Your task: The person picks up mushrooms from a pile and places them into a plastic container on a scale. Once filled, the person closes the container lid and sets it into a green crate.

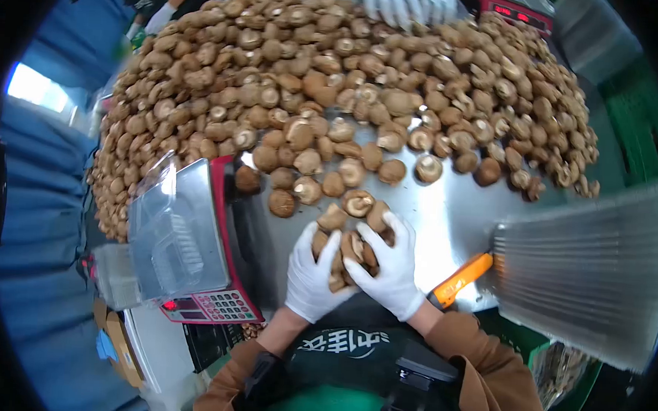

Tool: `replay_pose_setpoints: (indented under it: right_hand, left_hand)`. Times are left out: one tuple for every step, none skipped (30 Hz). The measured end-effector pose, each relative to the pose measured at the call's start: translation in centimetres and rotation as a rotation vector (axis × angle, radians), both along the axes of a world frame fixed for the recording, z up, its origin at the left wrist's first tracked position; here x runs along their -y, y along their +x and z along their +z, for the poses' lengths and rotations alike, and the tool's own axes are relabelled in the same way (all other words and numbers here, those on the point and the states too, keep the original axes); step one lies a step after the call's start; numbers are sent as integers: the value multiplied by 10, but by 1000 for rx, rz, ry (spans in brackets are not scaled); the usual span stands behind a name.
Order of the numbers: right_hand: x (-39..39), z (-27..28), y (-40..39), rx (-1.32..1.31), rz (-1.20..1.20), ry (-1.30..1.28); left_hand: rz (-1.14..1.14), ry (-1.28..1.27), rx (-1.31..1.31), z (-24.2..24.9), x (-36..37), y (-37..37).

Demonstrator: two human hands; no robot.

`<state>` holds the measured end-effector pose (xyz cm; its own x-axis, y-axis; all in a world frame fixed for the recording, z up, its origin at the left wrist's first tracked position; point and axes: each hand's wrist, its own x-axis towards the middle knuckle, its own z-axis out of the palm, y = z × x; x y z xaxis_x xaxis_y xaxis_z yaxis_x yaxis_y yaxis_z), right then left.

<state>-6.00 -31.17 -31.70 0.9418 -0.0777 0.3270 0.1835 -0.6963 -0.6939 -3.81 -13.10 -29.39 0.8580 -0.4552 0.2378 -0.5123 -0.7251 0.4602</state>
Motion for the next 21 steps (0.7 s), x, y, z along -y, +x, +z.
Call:
replay_pose_setpoints:
  right_hand:
    - [6,-5,-4,8,63,-3]
    - [8,-4,-4,-23,57,-25]
    - [7,3,1,-53,68,-40]
    - [4,12,10,-47,64,-46]
    - [0,19,19,-42,62,-51]
    - [-2,19,27,-58,75,-74]
    - [0,17,28,-89,79,-105]
    - [4,18,30,-81,116,-108]
    - [6,18,31,-66,139,-117]
    - [5,16,25,-76,156,-58]
    - [4,16,17,-71,154,-82]
    - [7,9,8,-62,166,-57]
    - [11,-1,1,-50,169,-34]
    - [15,-6,-3,-19,187,-73]
    - [17,-9,-4,0,202,-58]
    - [12,-3,0,-25,203,-61]
    - [9,5,4,-52,192,-73]
    - [6,7,5,-94,176,-19]
    - [4,7,7,-128,155,35]
    - [5,1,4,-91,155,19]
    - [6,-2,-1,-42,155,2]
  left_hand:
    - [19,9,61,-8,-2,-6]
    - [15,-21,94,-11,-2,-7]
    - [-10,-64,79,-7,-3,0]
    - [-18,-87,-19,-5,-2,5]
    - [-1,-99,-46,-4,0,11]
    - [26,-73,-88,0,1,14]
    - [64,-59,-158,5,5,15]
    - [82,-113,-153,-1,7,12]
    - [85,-174,-141,-6,7,10]
    - [90,-145,-73,-11,6,3]
    - [81,-120,-3,-18,7,-4]
    - [101,-115,58,-20,7,-12]
    - [83,-74,74,-21,5,-18]
    - [84,-60,89,-22,5,-21]
    - [73,-51,104,-22,6,-21]
    - [101,-32,42,-16,9,-18]
    - [100,-6,-6,-15,10,-14]
    - [89,-39,-7,-17,9,-10]
    - [73,-75,-5,-18,9,-8]
    - [51,-88,20,-15,8,-10]
    - [29,-99,57,-15,6,-12]
